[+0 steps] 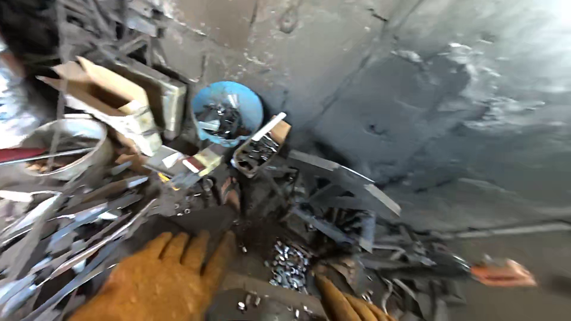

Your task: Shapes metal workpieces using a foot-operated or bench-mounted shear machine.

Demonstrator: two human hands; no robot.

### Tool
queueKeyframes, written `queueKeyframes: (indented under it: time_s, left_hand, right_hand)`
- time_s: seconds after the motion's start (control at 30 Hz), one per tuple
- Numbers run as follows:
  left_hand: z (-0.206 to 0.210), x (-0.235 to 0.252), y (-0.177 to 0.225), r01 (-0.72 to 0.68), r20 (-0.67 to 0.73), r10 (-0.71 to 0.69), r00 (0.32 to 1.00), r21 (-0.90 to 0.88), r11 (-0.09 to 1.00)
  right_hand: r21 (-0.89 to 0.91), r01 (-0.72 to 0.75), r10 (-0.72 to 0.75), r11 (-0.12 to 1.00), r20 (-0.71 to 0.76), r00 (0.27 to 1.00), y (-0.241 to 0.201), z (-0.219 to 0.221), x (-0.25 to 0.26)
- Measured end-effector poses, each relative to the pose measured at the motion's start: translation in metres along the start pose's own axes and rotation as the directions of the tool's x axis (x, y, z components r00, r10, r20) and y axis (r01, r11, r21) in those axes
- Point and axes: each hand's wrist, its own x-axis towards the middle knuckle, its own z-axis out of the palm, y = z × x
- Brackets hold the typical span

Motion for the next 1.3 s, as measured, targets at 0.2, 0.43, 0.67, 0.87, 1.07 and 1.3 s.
queueKeyframes:
  time_s: [0.2, 0.43, 0.67, 0.87, 1.07, 1.3]
  left_hand:
    - [0.034, 0.122, 0.005, -0.042, 0.276, 0.039, 0.96, 0.004, 0.999]
    - [0.118, 0.237, -0.015, 0.013, 0.101, -0.024, 0.995, 0.114, 0.993]
    - [0.161, 0.276, -0.035, 0.075, 0.043, -0.083, 0.996, 0.159, 0.985]
    - [0.165, 0.285, -0.04, 0.074, 0.062, -0.087, 0.994, 0.181, 0.981]
    - [0.158, 0.291, -0.041, 0.068, 0.119, -0.092, 0.989, 0.194, 0.979]
    - [0.134, 0.311, -0.042, 0.062, 0.334, -0.12, 0.935, 0.179, 0.982]
  right_hand:
    - [0.025, -0.194, 0.191, 0.981, 0.097, 0.977, 0.059, 0.04, 0.012]
    - [0.043, -0.118, 0.122, 0.992, -0.126, 0.985, 0.123, 0.157, 0.078]
    - [-0.04, -0.155, 0.146, 0.987, -0.166, 0.975, 0.135, 0.222, 0.103]
    - [-0.042, -0.185, 0.173, 0.982, -0.201, 0.964, 0.134, 0.232, 0.109]
    - [-0.031, -0.182, 0.173, 0.983, -0.195, 0.965, 0.132, 0.228, 0.11]
    - [-0.054, -0.231, 0.221, 0.972, -0.145, 0.964, 0.126, 0.222, 0.115]
